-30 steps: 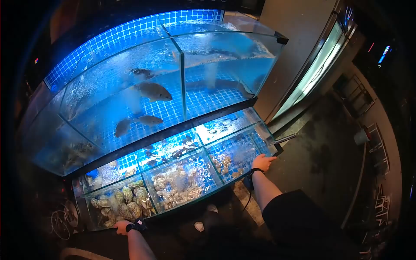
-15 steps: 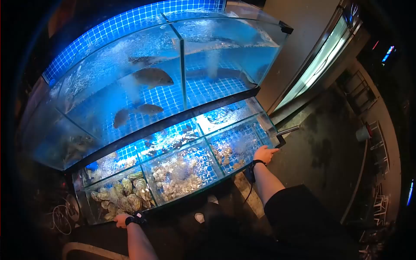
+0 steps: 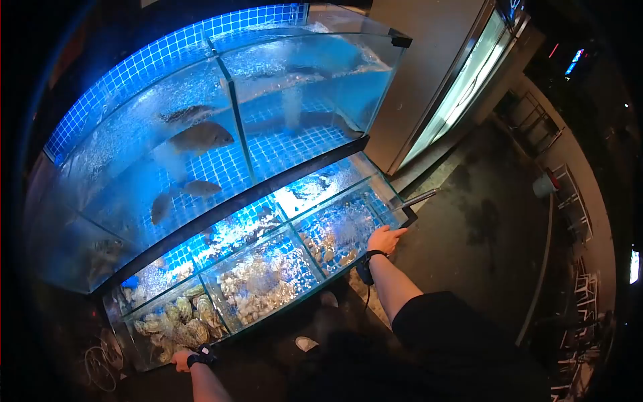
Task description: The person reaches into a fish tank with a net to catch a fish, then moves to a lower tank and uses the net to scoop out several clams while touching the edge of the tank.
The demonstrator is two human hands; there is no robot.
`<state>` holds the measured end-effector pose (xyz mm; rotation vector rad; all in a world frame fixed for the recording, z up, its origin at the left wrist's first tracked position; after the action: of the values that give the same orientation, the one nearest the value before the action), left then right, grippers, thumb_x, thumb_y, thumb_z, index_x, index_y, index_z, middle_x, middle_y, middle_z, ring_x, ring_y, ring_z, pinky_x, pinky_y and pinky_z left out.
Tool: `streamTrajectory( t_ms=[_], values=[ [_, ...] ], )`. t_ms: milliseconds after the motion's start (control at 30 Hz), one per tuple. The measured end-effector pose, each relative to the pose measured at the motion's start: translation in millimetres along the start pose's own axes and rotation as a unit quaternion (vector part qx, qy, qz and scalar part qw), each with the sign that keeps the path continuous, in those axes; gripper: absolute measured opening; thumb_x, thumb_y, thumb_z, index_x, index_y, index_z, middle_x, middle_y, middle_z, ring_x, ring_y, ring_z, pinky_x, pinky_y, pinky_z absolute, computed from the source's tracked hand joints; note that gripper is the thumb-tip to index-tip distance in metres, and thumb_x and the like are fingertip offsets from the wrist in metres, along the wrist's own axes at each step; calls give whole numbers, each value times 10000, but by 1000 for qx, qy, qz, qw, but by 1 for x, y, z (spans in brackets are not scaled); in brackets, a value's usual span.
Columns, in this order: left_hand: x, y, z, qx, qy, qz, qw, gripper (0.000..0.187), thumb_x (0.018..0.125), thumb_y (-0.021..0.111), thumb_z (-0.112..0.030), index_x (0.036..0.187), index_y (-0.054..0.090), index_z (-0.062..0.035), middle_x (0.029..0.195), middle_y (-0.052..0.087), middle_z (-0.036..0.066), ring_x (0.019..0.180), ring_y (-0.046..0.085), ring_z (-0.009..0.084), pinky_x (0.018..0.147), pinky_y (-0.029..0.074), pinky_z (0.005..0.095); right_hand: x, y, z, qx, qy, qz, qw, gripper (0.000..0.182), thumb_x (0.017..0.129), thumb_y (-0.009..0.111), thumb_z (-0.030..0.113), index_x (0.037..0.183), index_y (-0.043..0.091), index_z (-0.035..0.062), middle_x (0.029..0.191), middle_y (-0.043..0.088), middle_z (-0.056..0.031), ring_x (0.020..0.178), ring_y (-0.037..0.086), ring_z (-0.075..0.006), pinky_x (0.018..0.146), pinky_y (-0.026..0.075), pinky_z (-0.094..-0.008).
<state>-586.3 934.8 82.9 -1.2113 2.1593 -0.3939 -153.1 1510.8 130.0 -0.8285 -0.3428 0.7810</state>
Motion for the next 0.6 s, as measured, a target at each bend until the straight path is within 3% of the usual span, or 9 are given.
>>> streamTrajectory(
  t_ms=[67, 133, 200, 233, 267, 333, 400, 467, 600],
  values=[
    [0, 4, 4, -33, -5, -1, 999, 604, 947, 258, -423, 1365, 278, 13, 1350, 371, 271, 1182, 449, 409, 941, 420, 529, 4, 10, -8, 36, 18, 37, 998, 704, 884, 472, 275, 1417, 130, -34, 1239, 479, -288, 1057, 524, -432, 892, 431, -488],
    [14, 5, 7, 62, -1, -45, 997, 602, 947, 265, -424, 1357, 298, 16, 1332, 394, 274, 1169, 462, 411, 928, 428, 532, 6, 11, -9, 30, -105, -123, 986, 727, 854, 550, 242, 1403, 164, -37, 1319, 376, -263, 1182, 424, -399, 954, 392, -466],
    [-4, -2, -3, 9, -6, -12, 1000, 600, 946, 267, -425, 1353, 311, 14, 1307, 424, 275, 1149, 482, 411, 917, 435, 536, -1, -16, -5, 74, -48, -26, 996, 711, 817, 611, 197, 1375, 232, -29, 1352, 290, -223, 1241, 337, -384, 1007, 341, -459],
    [1, -1, 0, 1, -1, -11, 1000, 603, 946, 268, -430, 1354, 311, 11, 1302, 431, 273, 1142, 488, 412, 910, 440, 537, 9, -24, -7, 64, -98, -70, 991, 663, 795, 616, 161, 1338, 284, -24, 1319, 309, -201, 1210, 358, -397, 1022, 316, -471],
    [7, 0, 3, 1, 8, -11, 1000, 606, 946, 269, -436, 1355, 311, 9, 1297, 438, 271, 1135, 494, 412, 902, 446, 539, 19, -42, 3, 133, -223, -92, 961, 608, 759, 586, 90, 1299, 331, -21, 1328, 318, -200, 1234, 334, -392, 1040, 286, -477],
    [19, 2, 6, 40, 16, -50, 998, 614, 947, 273, -447, 1352, 325, 11, 1295, 446, 262, 1130, 497, 418, 891, 453, 539, 34, -81, 37, 89, -407, -69, 906, 561, 703, 565, 45, 1239, 403, 7, 1322, 350, -198, 1265, 315, -379, 1068, 231, -503],
    [21, 8, 9, -3, 13, -39, 999, 619, 951, 262, -454, 1352, 336, 12, 1301, 444, 254, 1119, 503, 422, 884, 459, 543, 48, -101, 73, -61, -591, -2, 804, 537, 655, 600, 45, 1180, 485, 55, 1334, 381, -168, 1315, 282, -341, 1079, 181, -541],
    [38, 17, 14, -8, 5, -51, 999, 621, 956, 247, -455, 1359, 332, 10, 1301, 443, 253, 1115, 507, 419, 889, 455, 551, 65, -102, 89, -145, -655, 61, 740, 520, 638, 645, 56, 1144, 529, 76, 1356, 385, -127, 1334, 264, -315, 1100, 147, -538],
    [51, 20, 20, -9, 8, -59, 998, 621, 957, 254, -456, 1364, 325, 7, 1292, 452, 256, 1115, 509, 413, 884, 454, 564, 110, -73, 85, -254, -713, 16, 653, 342, 725, 598, 91, 1066, 573, 85, 1204, 517, -139, 1251, 382, -306, 1081, 200, -519]
  ],
)
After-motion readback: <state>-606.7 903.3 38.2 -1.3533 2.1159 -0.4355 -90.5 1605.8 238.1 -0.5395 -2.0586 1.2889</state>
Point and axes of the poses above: each hand's wrist, its own x-axis towards the middle knuckle, its own y-axis out of the palm, z = x × y, the point moved 6 cm from there along x, towards the middle knuckle
